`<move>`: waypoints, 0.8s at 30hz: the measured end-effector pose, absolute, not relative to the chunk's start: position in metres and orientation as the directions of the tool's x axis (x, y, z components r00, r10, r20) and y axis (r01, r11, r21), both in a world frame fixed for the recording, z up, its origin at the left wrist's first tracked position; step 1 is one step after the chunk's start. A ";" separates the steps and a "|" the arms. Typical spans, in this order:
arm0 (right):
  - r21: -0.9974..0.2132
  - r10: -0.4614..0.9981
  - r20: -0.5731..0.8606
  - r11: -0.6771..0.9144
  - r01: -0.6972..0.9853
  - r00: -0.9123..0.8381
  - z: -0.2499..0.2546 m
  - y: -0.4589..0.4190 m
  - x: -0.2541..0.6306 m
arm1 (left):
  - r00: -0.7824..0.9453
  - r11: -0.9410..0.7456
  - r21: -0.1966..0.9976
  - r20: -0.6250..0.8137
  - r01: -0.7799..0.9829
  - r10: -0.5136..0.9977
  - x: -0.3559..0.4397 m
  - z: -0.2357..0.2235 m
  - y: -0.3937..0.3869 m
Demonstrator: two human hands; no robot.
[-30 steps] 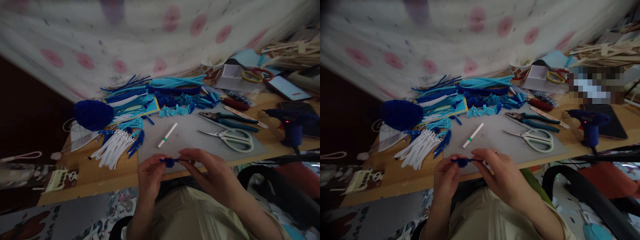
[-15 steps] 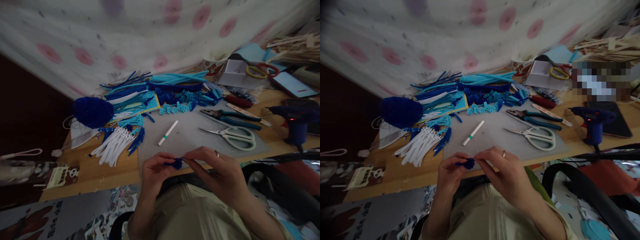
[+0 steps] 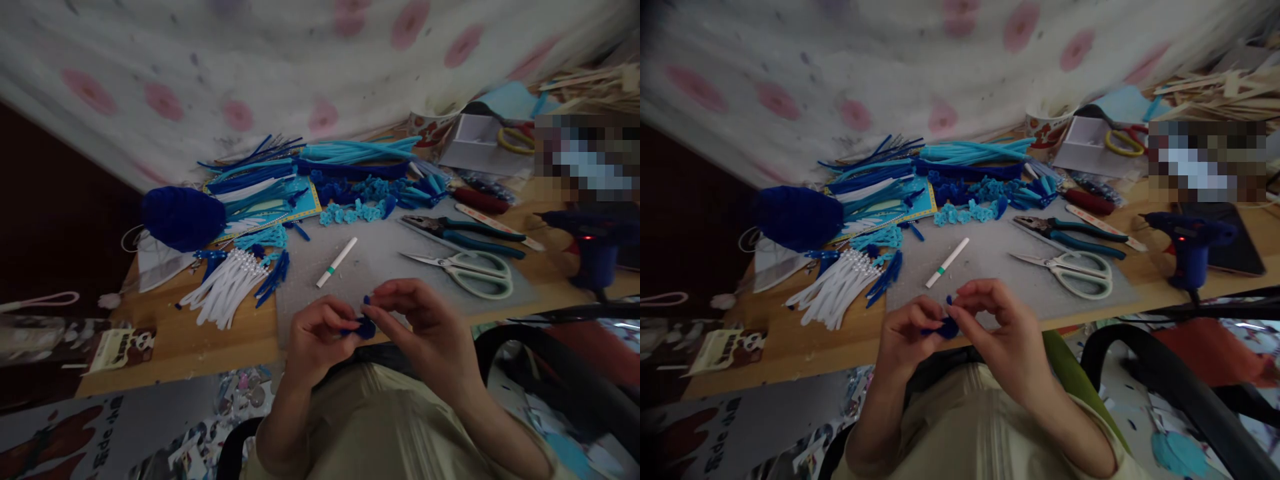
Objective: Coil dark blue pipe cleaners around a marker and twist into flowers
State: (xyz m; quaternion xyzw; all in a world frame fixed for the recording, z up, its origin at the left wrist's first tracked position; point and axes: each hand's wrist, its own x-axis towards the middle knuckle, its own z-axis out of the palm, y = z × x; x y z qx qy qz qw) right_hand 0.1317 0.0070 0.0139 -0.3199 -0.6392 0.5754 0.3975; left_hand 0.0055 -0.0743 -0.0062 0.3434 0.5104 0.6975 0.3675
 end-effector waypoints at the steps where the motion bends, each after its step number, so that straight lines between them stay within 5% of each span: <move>1: -0.992 0.859 0.123 0.111 -0.053 -0.497 0.014 0.009 0.131 | -0.480 -0.203 0.963 0.095 -0.178 0.872 0.006 -0.006 -0.073; 5: -0.998 0.831 0.070 0.054 -0.045 -0.551 0.009 0.016 0.129 | -0.413 -0.157 0.942 0.022 -0.296 0.911 0.006 -0.006 -0.070; 15: -0.950 0.717 0.231 0.312 0.006 -0.658 0.013 0.024 0.130 | -0.398 0.105 0.947 -0.227 -0.305 0.889 0.004 0.000 -0.067; 24: -0.997 0.687 0.069 0.061 -0.037 -0.723 -0.005 0.033 0.137 | -0.537 0.024 0.956 -0.185 -0.292 0.823 0.004 -0.004 -0.060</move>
